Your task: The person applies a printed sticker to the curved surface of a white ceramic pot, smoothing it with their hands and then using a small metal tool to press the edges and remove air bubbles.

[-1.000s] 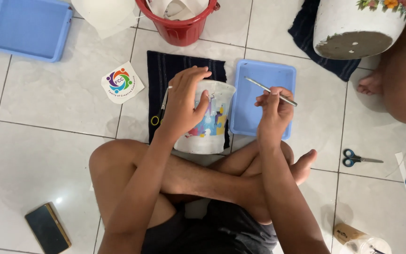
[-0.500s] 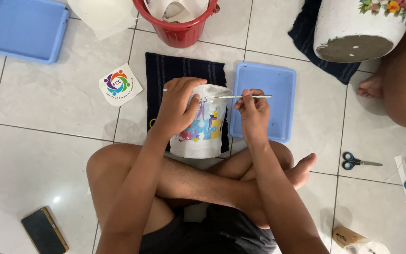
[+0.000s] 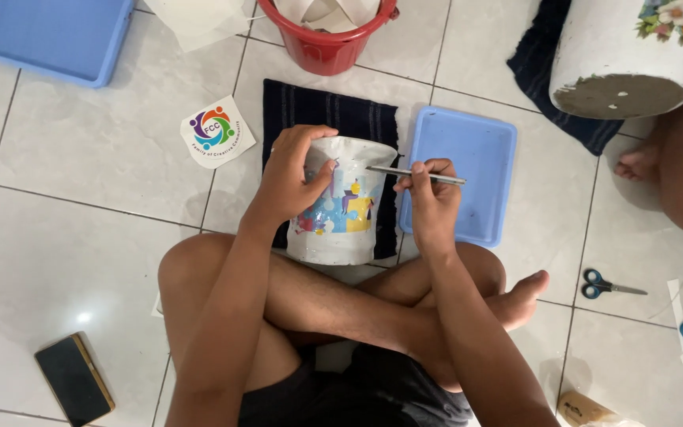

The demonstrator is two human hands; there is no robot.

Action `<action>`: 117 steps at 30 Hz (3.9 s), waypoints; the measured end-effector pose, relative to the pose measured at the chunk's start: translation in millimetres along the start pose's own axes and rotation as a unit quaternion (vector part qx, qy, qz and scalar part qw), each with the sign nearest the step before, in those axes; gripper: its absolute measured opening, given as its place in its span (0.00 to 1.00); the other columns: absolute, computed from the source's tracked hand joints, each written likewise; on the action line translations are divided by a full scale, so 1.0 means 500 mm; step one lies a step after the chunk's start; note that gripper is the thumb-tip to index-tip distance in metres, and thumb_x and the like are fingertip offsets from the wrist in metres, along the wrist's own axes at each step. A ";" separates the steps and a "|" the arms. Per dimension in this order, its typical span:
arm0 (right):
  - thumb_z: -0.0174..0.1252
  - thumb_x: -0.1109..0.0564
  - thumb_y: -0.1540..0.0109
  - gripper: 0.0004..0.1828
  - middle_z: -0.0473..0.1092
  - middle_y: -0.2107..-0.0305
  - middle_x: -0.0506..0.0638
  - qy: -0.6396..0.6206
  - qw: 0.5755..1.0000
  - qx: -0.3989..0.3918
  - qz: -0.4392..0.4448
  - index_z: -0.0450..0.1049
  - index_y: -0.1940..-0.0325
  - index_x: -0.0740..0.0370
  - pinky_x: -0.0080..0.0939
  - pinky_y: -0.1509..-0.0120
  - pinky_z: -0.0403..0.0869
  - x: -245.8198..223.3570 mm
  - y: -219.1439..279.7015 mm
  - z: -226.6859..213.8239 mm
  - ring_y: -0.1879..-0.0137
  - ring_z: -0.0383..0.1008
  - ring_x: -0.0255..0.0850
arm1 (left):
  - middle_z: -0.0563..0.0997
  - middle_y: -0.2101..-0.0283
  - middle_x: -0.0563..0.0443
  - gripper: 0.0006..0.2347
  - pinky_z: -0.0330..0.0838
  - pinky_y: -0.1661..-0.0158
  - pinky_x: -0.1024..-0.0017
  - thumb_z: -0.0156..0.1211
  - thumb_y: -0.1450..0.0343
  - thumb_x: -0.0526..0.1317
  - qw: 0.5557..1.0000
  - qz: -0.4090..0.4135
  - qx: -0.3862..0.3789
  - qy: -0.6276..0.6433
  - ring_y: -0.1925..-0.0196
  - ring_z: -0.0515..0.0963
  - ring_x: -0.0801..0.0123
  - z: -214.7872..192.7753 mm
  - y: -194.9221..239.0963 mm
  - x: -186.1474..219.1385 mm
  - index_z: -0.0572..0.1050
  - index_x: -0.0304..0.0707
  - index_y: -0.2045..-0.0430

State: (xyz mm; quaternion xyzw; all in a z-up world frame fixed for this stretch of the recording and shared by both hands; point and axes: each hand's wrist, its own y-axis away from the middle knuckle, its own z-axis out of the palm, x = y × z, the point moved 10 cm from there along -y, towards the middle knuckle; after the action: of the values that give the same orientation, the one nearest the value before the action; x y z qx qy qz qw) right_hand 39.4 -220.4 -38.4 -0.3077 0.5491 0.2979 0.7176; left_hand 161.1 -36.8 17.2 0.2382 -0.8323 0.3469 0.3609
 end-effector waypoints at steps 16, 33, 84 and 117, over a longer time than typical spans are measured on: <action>0.55 0.62 0.34 0.08 0.69 0.76 0.54 0.089 0.992 -0.031 -0.081 0.62 0.62 0.66 0.35 0.63 0.72 -0.029 0.014 0.050 0.69 0.75 0.40 | 0.75 0.52 0.51 0.15 0.57 0.46 0.60 0.58 0.32 0.33 1.000 0.009 0.010 0.012 0.49 0.72 0.57 0.002 0.001 0.004 0.70 0.39 0.51; 0.53 0.55 0.32 0.10 0.67 0.77 0.50 -0.063 0.995 0.076 0.000 0.59 0.61 0.59 0.32 0.63 0.70 0.006 -0.017 -0.054 0.69 0.72 0.38 | 0.72 0.57 0.55 0.17 0.60 0.50 0.61 0.63 0.36 0.42 0.995 -0.066 0.074 -0.002 0.53 0.71 0.58 -0.012 0.015 -0.034 0.68 0.45 0.55; 0.52 0.56 0.33 0.11 0.61 0.84 0.45 -0.025 0.972 0.215 0.090 0.60 0.69 0.53 0.31 0.67 0.71 0.036 -0.064 -0.149 0.78 0.67 0.34 | 0.71 0.62 0.57 0.19 0.27 0.38 0.38 0.72 0.42 0.42 0.978 -0.187 0.060 0.075 0.49 0.65 0.61 0.022 -0.006 -0.072 0.69 0.46 0.62; 0.46 0.41 0.35 0.20 0.65 0.77 0.47 -0.131 0.963 0.233 0.042 0.71 0.59 0.59 0.33 0.65 0.71 -0.008 0.015 -0.223 0.74 0.66 0.36 | 0.67 0.36 0.57 0.08 0.46 0.33 0.55 0.59 0.27 0.34 0.989 0.050 0.142 -0.013 0.30 0.57 0.53 0.007 0.049 0.017 0.81 0.51 0.58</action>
State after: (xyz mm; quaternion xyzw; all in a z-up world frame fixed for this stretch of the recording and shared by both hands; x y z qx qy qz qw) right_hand -34.7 -302.0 -58.5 -0.0667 0.5171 0.2289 0.8220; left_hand 138.4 -24.9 12.0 0.2493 -0.7901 0.4760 0.2949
